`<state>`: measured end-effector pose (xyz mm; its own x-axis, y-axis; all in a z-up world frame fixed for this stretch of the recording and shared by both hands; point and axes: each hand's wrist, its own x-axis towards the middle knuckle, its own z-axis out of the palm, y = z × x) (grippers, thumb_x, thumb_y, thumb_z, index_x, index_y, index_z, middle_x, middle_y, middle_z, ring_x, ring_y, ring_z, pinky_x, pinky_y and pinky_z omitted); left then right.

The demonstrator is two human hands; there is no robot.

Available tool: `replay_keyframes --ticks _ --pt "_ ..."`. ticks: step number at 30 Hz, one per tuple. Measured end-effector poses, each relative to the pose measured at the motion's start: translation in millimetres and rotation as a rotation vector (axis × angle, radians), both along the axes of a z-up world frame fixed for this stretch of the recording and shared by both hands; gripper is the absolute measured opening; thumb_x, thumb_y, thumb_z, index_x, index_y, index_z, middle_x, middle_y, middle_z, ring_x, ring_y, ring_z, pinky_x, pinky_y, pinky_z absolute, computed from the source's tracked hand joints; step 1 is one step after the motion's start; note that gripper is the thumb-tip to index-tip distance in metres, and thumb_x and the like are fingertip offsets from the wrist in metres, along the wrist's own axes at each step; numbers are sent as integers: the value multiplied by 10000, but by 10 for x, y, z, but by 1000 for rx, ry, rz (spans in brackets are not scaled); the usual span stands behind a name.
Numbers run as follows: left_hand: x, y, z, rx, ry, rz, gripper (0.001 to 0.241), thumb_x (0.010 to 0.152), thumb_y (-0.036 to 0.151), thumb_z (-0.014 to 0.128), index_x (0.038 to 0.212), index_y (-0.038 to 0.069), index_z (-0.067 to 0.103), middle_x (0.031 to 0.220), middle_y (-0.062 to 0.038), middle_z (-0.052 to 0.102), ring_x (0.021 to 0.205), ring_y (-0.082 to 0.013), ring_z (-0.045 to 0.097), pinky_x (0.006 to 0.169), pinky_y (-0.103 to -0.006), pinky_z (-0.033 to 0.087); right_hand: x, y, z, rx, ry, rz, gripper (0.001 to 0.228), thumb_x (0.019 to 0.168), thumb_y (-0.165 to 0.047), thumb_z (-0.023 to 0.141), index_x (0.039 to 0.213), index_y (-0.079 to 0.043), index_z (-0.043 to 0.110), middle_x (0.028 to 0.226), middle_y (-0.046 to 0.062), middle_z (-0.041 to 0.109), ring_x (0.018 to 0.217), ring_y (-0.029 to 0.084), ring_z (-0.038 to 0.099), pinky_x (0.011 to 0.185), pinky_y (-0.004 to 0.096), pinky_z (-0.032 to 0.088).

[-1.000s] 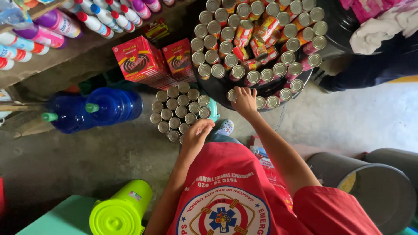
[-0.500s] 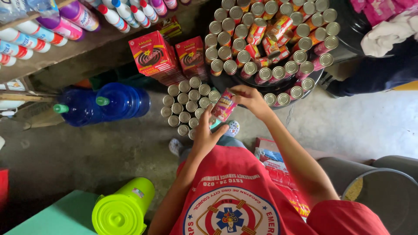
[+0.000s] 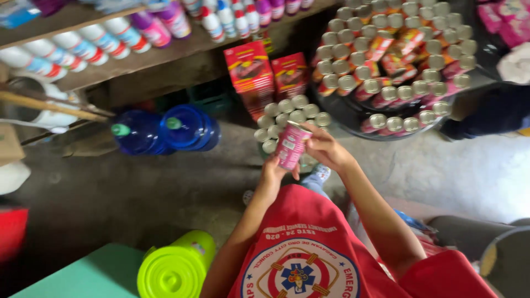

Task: Organizing and stocking various canned goods on grocery store shelves.

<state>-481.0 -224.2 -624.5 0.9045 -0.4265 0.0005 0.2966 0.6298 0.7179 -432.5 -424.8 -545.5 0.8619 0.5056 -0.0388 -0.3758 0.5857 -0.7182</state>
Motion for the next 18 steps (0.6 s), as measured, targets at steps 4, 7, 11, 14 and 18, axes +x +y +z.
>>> replay_keyframes --ticks 4,7,11,14,18 --pt "-93 465 243 -246 69 -110 625 1175 508 422 1373 -72 543 1043 -164 684 826 -242 691 921 -421 576 -86 616 -28 81 -18 38 769 873 -338 800 1466 16 462 1410 167 609 1313 273 592 1153 461 410" --pt "-147 651 403 67 320 33 625 1015 524 373 1380 30 495 1246 -75 660 1050 -157 703 910 -413 579 -205 859 -222 24 -6 -42 771 876 -344 827 1454 29 479 1380 163 620 1279 273 605 1140 459 423" --pt "-201 698 432 391 81 155 576 1015 498 461 1405 80 397 1282 -70 568 1030 -177 654 911 -466 590 -221 1019 -185 -127 8 -187 760 892 -361 828 1466 -19 466 1345 105 606 1252 231 598 1115 432 442" --pt "-160 646 68 124 100 67 542 1085 514 416 1392 69 459 1131 -96 627 854 -198 649 895 -449 569 -234 950 -18 -157 18 -168 721 909 -340 793 1477 -55 455 1363 72 598 1275 194 584 1126 400 430" --pt "-49 566 103 -248 135 -105 679 1136 601 282 1372 28 560 893 -81 664 711 -183 640 886 -422 567 -92 787 191 -73 26 -12 623 922 -215 740 1466 -58 480 1366 77 614 1269 198 585 1122 394 415"
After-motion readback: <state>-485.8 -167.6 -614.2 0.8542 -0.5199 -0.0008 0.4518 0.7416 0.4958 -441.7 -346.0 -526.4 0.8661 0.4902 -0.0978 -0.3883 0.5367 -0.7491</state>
